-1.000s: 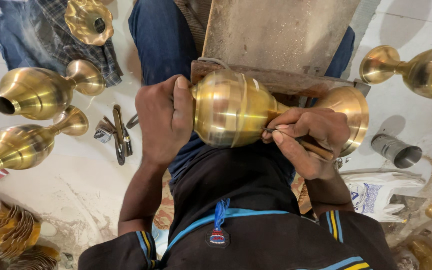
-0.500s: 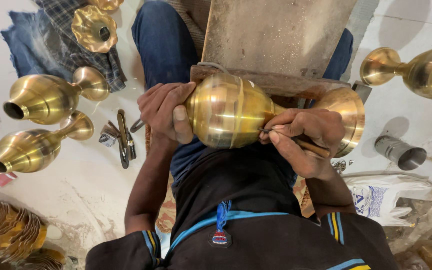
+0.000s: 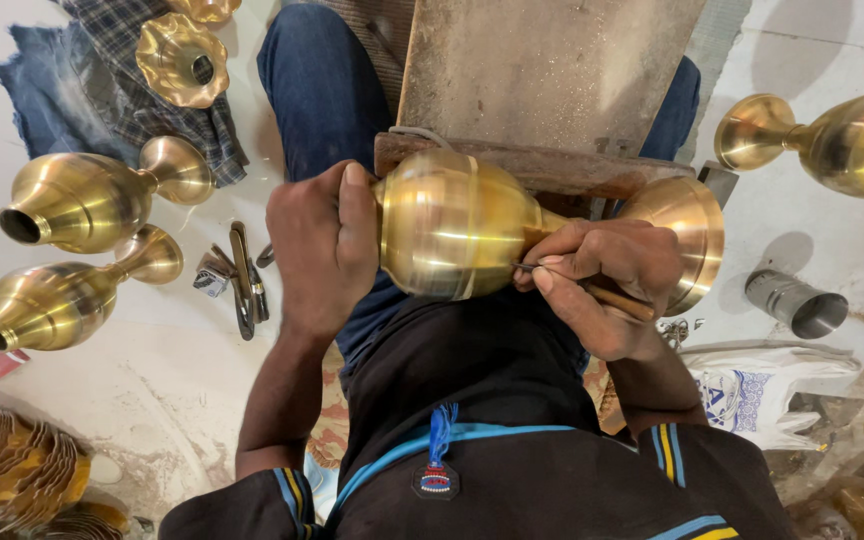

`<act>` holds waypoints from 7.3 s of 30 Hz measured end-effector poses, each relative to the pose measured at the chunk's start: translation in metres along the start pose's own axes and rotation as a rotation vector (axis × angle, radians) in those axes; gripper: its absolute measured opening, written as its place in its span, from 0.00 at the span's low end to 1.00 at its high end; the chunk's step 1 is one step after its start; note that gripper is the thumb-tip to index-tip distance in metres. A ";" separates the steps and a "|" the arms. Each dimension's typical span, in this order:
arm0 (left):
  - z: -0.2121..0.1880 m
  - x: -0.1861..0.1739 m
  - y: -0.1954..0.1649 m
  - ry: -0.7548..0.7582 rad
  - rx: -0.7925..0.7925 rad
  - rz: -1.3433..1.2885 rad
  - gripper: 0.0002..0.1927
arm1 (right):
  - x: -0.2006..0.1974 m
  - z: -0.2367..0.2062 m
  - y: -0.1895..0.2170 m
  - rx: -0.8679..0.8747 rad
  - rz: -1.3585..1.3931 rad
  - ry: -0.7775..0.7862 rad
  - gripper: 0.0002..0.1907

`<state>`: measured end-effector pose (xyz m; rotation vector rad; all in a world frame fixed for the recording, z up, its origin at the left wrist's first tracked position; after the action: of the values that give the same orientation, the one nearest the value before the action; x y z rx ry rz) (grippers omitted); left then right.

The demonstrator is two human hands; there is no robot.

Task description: The person sits on the floor with a brass vase held against a wooden lap board and works its surface with a small hand tool, rotating the vase to treat different areas. At the end the person sets the vase upright on the board and wraps a strap around its base.

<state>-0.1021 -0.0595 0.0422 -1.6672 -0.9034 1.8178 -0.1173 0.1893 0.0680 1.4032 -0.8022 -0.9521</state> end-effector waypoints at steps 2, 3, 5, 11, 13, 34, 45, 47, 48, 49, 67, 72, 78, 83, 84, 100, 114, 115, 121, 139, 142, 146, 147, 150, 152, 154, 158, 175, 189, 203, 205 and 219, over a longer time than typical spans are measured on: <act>0.003 0.001 0.003 0.062 -0.110 0.057 0.23 | 0.000 0.000 0.000 -0.005 0.012 -0.002 0.12; 0.003 -0.001 0.001 0.053 -0.103 0.065 0.23 | 0.000 0.000 0.000 -0.008 0.021 0.000 0.11; 0.005 -0.001 -0.002 0.038 -0.080 0.081 0.23 | -0.001 -0.004 -0.002 -0.011 0.026 0.003 0.12; 0.000 -0.002 -0.005 -0.116 0.108 -0.200 0.24 | -0.023 -0.015 -0.020 -0.093 0.641 -0.256 0.04; -0.004 0.002 -0.002 -0.125 0.148 -0.226 0.26 | -0.028 -0.016 -0.023 -0.113 0.753 -0.326 0.06; -0.005 0.005 -0.001 -0.305 0.571 -0.050 0.22 | -0.003 0.001 -0.006 0.035 0.110 -0.020 0.12; -0.002 0.000 -0.003 -0.188 0.296 -0.061 0.22 | -0.002 0.005 -0.002 0.009 0.050 0.005 0.11; 0.000 -0.002 -0.005 -0.159 0.219 -0.064 0.21 | -0.002 0.004 -0.003 0.011 0.063 0.012 0.11; 0.001 -0.002 -0.005 -0.123 0.164 -0.048 0.21 | -0.002 0.004 -0.004 0.009 0.069 0.014 0.11; 0.002 -0.002 -0.005 -0.086 0.109 -0.033 0.21 | -0.002 0.004 -0.004 0.018 0.077 0.015 0.12; -0.006 0.003 0.001 -0.335 0.593 -0.127 0.22 | 0.000 0.007 0.002 0.032 0.019 -0.014 0.11; -0.005 0.003 0.005 -0.318 0.490 -0.113 0.22 | 0.000 0.007 0.002 0.026 0.002 -0.011 0.11; -0.001 -0.001 0.000 -0.158 0.166 -0.113 0.22 | 0.000 0.006 0.000 0.022 0.020 -0.006 0.11; 0.004 -0.004 -0.001 0.019 -0.071 0.054 0.23 | 0.001 0.008 -0.002 0.035 0.029 -0.005 0.11; 0.004 -0.005 0.000 0.034 -0.097 0.060 0.23 | 0.001 0.008 -0.001 0.031 0.046 -0.008 0.11; -0.006 -0.002 -0.001 -0.363 0.653 -0.089 0.21 | 0.000 0.007 0.001 0.037 0.076 -0.034 0.11; 0.004 -0.004 0.000 0.037 -0.054 0.021 0.23 | 0.000 0.010 0.000 -0.009 0.038 -0.012 0.10; 0.004 -0.002 0.002 0.040 -0.037 0.015 0.23 | 0.000 0.010 0.000 -0.016 0.036 -0.018 0.11; 0.000 -0.006 -0.015 -0.382 0.668 -0.121 0.23 | -0.001 0.007 -0.004 0.013 0.080 -0.029 0.09; 0.003 -0.001 0.003 -0.165 0.296 -0.219 0.23 | -0.003 0.006 -0.014 0.277 0.273 -0.159 0.08; 0.000 0.002 0.009 -0.250 0.422 -0.203 0.24 | -0.002 0.005 -0.013 0.257 0.237 -0.129 0.08; -0.004 0.005 0.008 -0.332 0.586 -0.159 0.25 | -0.002 0.005 -0.010 0.187 0.183 -0.102 0.10; -0.004 0.005 0.007 -0.346 0.621 -0.152 0.25 | -0.002 0.005 -0.010 0.186 0.168 -0.101 0.10; -0.004 0.004 0.004 -0.381 0.671 -0.137 0.25 | -0.002 0.005 -0.009 0.148 0.151 -0.083 0.09; -0.005 0.002 0.004 -0.403 0.648 -0.150 0.24 | -0.002 0.006 -0.009 0.143 0.156 -0.078 0.09; -0.005 0.003 0.006 -0.364 0.596 -0.146 0.24 | -0.002 0.006 -0.008 0.138 0.149 -0.072 0.09; -0.006 0.004 0.009 -0.303 0.478 -0.138 0.23 | -0.001 0.004 -0.006 0.143 0.118 -0.050 0.10; 0.005 -0.005 -0.003 -0.032 -0.007 -0.066 0.23 | -0.002 0.007 -0.002 0.108 0.091 -0.056 0.10; -0.003 -0.007 -0.006 -0.192 0.408 -0.172 0.24 | 0.000 0.009 -0.001 0.057 0.102 -0.040 0.09; -0.009 0.005 0.011 -0.361 0.553 -0.147 0.23 | 0.003 0.011 0.000 0.015 0.031 0.011 0.12; -0.009 0.006 0.012 -0.353 0.517 -0.143 0.23 | 0.003 0.011 0.000 0.020 0.038 0.016 0.12; -0.010 0.005 0.011 -0.245 0.306 -0.134 0.22 | 0.003 0.011 0.003 0.042 0.027 0.026 0.14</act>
<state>-0.0920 -0.0614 0.0309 -1.1895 -0.7672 1.9807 -0.1258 0.1814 0.0711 1.4348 -0.8236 -0.8994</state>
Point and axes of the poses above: each hand's wrist, its own z-axis towards the middle knuckle, its own x-axis out of the palm, y = z × x, the point moved 7 cm from there along z, towards the middle knuckle, and after that the axes turned 7 degrees about x, right-handed, at the moved point
